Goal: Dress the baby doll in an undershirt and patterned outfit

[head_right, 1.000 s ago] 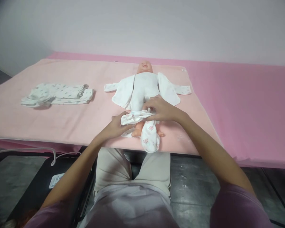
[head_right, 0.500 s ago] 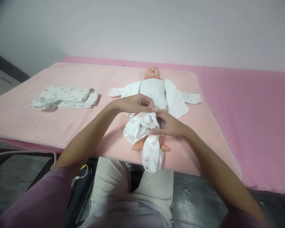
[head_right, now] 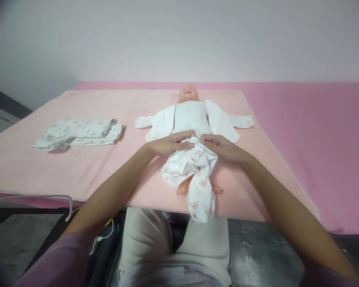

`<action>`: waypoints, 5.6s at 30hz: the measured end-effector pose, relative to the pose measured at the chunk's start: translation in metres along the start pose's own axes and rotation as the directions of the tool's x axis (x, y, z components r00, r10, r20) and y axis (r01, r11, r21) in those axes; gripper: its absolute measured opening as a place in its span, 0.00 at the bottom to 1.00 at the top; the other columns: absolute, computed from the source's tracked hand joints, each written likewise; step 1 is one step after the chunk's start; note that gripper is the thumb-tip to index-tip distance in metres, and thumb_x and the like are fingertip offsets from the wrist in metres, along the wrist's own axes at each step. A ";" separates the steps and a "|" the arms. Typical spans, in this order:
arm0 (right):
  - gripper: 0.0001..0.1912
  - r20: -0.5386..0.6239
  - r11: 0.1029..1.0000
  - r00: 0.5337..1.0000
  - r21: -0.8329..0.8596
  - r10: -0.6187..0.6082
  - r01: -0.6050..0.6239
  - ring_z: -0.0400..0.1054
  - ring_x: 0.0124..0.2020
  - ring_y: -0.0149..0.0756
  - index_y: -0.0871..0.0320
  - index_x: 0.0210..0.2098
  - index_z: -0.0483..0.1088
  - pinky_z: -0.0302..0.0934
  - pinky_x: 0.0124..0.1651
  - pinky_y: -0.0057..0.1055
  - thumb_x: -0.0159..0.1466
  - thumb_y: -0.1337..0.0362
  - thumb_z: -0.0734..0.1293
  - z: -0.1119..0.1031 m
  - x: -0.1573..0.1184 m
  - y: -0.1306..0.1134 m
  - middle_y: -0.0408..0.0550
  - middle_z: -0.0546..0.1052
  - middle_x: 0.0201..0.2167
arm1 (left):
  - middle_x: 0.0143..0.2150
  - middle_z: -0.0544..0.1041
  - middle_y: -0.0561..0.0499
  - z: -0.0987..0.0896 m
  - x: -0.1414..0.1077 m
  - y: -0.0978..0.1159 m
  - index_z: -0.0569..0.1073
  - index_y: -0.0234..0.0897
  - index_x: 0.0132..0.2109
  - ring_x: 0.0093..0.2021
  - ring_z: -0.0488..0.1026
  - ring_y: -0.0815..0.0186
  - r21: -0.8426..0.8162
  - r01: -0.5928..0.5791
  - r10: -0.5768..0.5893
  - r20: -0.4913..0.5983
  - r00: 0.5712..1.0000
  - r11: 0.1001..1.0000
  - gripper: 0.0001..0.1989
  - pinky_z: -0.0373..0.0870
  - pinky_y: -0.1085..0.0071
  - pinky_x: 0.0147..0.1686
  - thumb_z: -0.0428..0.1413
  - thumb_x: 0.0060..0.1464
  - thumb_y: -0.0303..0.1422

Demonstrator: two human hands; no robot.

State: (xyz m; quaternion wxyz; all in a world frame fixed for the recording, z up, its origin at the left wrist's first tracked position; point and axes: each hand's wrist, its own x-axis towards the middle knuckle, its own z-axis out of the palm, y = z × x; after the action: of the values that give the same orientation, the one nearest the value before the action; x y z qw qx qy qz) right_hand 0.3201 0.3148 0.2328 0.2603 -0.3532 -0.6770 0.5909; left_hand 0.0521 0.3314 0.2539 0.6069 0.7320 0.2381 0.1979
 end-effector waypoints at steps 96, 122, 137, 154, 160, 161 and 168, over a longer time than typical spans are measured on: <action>0.35 0.194 0.967 0.981 0.253 -0.021 -0.029 0.77 0.43 0.39 0.60 0.63 0.79 0.69 0.44 0.30 0.71 0.39 0.76 -0.001 0.000 0.017 0.53 0.84 0.48 | 0.53 0.84 0.46 -0.007 -0.004 -0.001 0.83 0.38 0.53 0.55 0.82 0.52 0.251 0.159 -0.206 0.172 0.963 0.955 0.27 0.77 0.63 0.51 0.76 0.54 0.50; 0.32 0.167 0.995 0.985 0.094 -0.048 0.033 0.77 0.49 0.44 0.57 0.63 0.80 0.69 0.51 0.34 0.67 0.44 0.80 -0.009 -0.004 0.005 0.51 0.84 0.47 | 0.46 0.84 0.46 -0.011 -0.002 -0.015 0.83 0.37 0.50 0.45 0.81 0.58 0.151 0.149 -0.169 0.131 0.977 0.977 0.23 0.73 0.68 0.42 0.73 0.58 0.50; 0.31 0.380 0.989 0.925 0.140 -0.012 -0.044 0.76 0.36 0.37 0.62 0.47 0.84 0.68 0.40 0.28 0.62 0.40 0.83 -0.013 -0.002 0.015 0.48 0.83 0.34 | 0.48 0.86 0.45 -0.017 -0.002 -0.019 0.85 0.37 0.48 0.49 0.83 0.55 0.051 0.126 -0.134 0.190 0.973 0.991 0.23 0.79 0.65 0.47 0.77 0.53 0.48; 0.23 0.455 0.998 0.889 -0.049 0.058 -0.040 0.74 0.35 0.35 0.60 0.43 0.84 0.66 0.38 0.28 0.65 0.45 0.82 -0.017 -0.007 0.000 0.46 0.82 0.36 | 0.50 0.87 0.44 -0.010 -0.001 -0.017 0.86 0.37 0.51 0.50 0.84 0.56 -0.057 0.073 -0.065 0.140 0.988 0.996 0.24 0.78 0.65 0.48 0.73 0.59 0.51; 0.32 0.131 0.995 0.988 0.067 -0.076 0.068 0.75 0.39 0.39 0.60 0.47 0.83 0.70 0.44 0.32 0.67 0.35 0.77 -0.009 -0.002 0.012 0.50 0.83 0.37 | 0.47 0.87 0.46 -0.008 -0.003 -0.012 0.86 0.36 0.47 0.48 0.84 0.54 0.037 0.109 -0.114 0.211 0.971 0.993 0.23 0.80 0.63 0.48 0.79 0.50 0.45; 0.33 0.103 0.995 0.992 0.077 -0.070 0.062 0.74 0.38 0.39 0.60 0.47 0.83 0.70 0.44 0.32 0.68 0.34 0.77 -0.008 -0.002 0.014 0.50 0.82 0.36 | 0.48 0.87 0.46 -0.008 -0.003 -0.012 0.86 0.37 0.48 0.49 0.85 0.53 0.057 0.120 -0.129 0.217 0.968 0.991 0.24 0.80 0.63 0.49 0.79 0.48 0.44; 0.30 0.362 0.999 0.932 -0.043 0.033 -0.019 0.68 0.32 0.32 0.60 0.39 0.79 0.60 0.35 0.25 0.65 0.36 0.80 -0.018 -0.009 0.005 0.45 0.77 0.31 | 0.48 0.87 0.44 -0.012 -0.005 -0.017 0.84 0.37 0.55 0.54 0.84 0.52 0.027 0.037 -0.041 0.167 0.985 0.999 0.25 0.81 0.62 0.53 0.74 0.59 0.49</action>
State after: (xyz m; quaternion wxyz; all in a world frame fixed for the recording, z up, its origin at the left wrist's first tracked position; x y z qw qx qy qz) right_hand 0.3403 0.3190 0.2317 0.1161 -0.2522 -0.7199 0.6361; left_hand 0.0392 0.3408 0.2392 0.6198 0.7484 0.2029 0.1208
